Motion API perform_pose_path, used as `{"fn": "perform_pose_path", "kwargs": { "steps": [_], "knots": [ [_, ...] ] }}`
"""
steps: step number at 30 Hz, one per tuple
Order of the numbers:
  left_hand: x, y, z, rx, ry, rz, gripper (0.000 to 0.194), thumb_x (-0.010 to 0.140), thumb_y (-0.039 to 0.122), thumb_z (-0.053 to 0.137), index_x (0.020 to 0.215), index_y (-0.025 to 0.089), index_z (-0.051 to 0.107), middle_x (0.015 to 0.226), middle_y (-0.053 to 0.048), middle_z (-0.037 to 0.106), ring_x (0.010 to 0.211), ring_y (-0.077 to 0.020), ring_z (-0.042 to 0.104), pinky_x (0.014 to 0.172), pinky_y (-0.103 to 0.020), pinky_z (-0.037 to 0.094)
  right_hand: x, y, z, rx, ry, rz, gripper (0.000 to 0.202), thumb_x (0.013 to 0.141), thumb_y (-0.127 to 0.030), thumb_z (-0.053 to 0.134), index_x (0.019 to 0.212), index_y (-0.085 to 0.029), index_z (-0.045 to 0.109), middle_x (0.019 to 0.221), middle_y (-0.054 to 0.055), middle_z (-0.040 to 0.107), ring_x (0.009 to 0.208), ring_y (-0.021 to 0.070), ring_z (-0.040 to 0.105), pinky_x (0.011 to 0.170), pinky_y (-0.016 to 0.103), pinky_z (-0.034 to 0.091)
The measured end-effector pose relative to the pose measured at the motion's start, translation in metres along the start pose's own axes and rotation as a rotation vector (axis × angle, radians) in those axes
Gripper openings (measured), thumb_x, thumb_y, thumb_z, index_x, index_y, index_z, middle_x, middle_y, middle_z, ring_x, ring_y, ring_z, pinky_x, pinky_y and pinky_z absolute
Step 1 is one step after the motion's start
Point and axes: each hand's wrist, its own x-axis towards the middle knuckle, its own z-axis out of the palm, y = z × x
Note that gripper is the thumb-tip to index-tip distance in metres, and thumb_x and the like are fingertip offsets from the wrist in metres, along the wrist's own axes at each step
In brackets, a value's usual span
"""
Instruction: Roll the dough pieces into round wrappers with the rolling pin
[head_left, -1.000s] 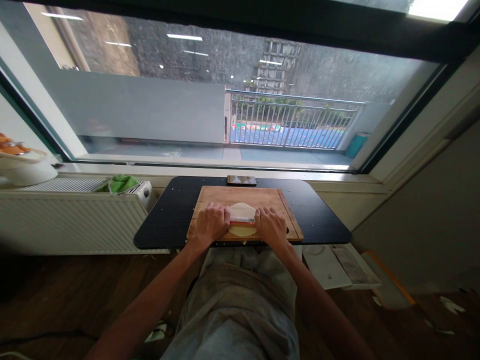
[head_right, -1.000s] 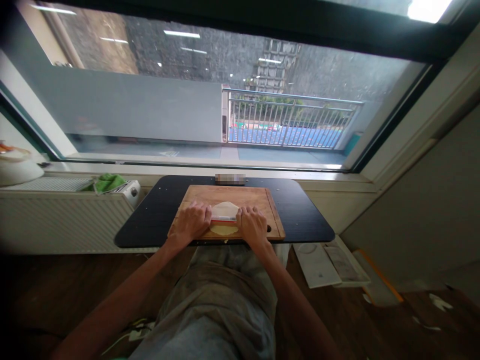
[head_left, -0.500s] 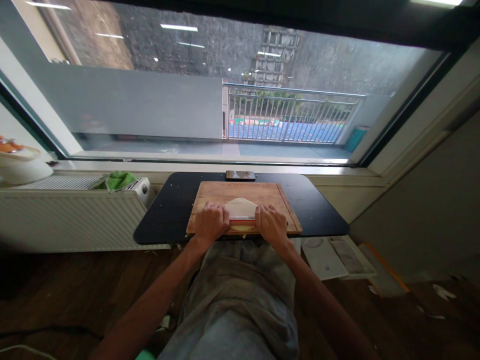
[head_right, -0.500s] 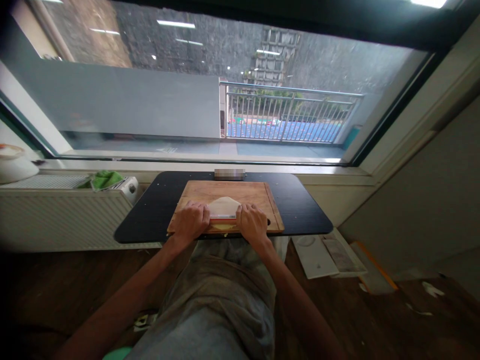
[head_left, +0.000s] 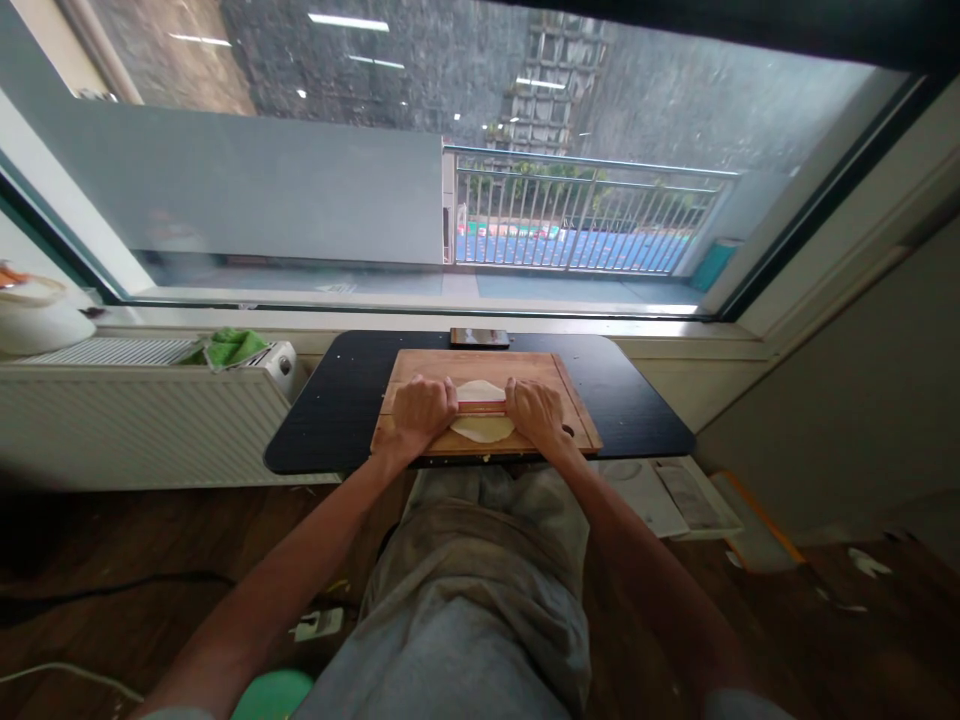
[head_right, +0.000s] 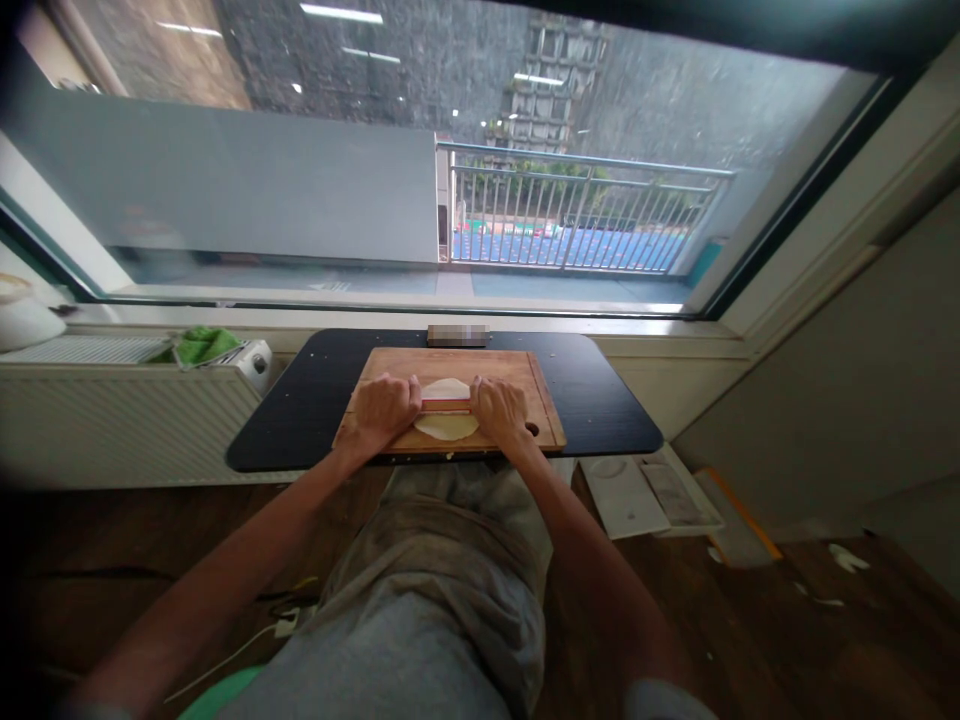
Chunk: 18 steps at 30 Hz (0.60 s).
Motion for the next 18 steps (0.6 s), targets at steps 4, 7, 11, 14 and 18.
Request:
{"fn": "perform_pose_path", "kwargs": {
  "steps": [4, 7, 11, 14, 18],
  "knots": [
    [0.011, 0.0, 0.005, 0.024, 0.01, 0.027, 0.066, 0.112, 0.037, 0.027, 0.093, 0.007, 0.083, 0.098, -0.026, 0.08, 0.094, -0.0328, 0.076, 0.08, -0.041, 0.052, 0.009, 0.005, 0.006, -0.022, -0.068, -0.086, 0.035, 0.114, -0.02, 0.044, 0.128, -0.015, 0.077, 0.102, 0.015, 0.08, 0.101, 0.0249, 0.074, 0.088, 0.035, 0.053],
    [0.02, -0.001, 0.009, 0.03, 0.004, 0.031, 0.065, 0.112, 0.037, 0.029, 0.091, 0.008, 0.083, 0.097, -0.025, 0.08, 0.095, -0.0326, 0.076, 0.083, -0.042, 0.053, 0.016, 0.007, 0.008, -0.03, -0.086, -0.102, 0.034, 0.114, -0.02, 0.046, 0.133, -0.016, 0.075, 0.104, 0.016, 0.079, 0.103, 0.0261, 0.074, 0.09, 0.036, 0.053],
    [0.034, -0.003, 0.013, 0.006, -0.027, 0.034, 0.062, 0.112, 0.036, 0.031, 0.091, 0.008, 0.082, 0.097, -0.025, 0.079, 0.095, -0.0327, 0.075, 0.087, -0.044, 0.053, 0.029, 0.006, 0.004, -0.032, -0.153, -0.07, 0.038, 0.116, -0.022, 0.039, 0.125, -0.016, 0.076, 0.11, 0.017, 0.08, 0.108, 0.0273, 0.074, 0.091, 0.036, 0.052],
    [0.044, -0.005, 0.016, -0.006, -0.032, 0.034, 0.063, 0.112, 0.035, 0.029, 0.094, 0.008, 0.083, 0.099, -0.025, 0.08, 0.097, -0.0327, 0.075, 0.087, -0.044, 0.053, 0.037, 0.004, 0.001, -0.041, -0.177, -0.052, 0.042, 0.118, -0.022, 0.035, 0.12, -0.017, 0.077, 0.112, 0.016, 0.08, 0.11, 0.0269, 0.074, 0.091, 0.035, 0.051],
    [0.056, -0.006, 0.02, -0.027, -0.048, 0.032, 0.062, 0.112, 0.034, 0.029, 0.097, 0.006, 0.083, 0.104, -0.027, 0.079, 0.101, -0.0341, 0.075, 0.089, -0.045, 0.053, 0.045, 0.002, 0.003, -0.048, -0.178, -0.036, 0.037, 0.117, -0.023, 0.04, 0.118, -0.017, 0.076, 0.111, 0.016, 0.08, 0.108, 0.026, 0.073, 0.091, 0.034, 0.048]
  ]
}}
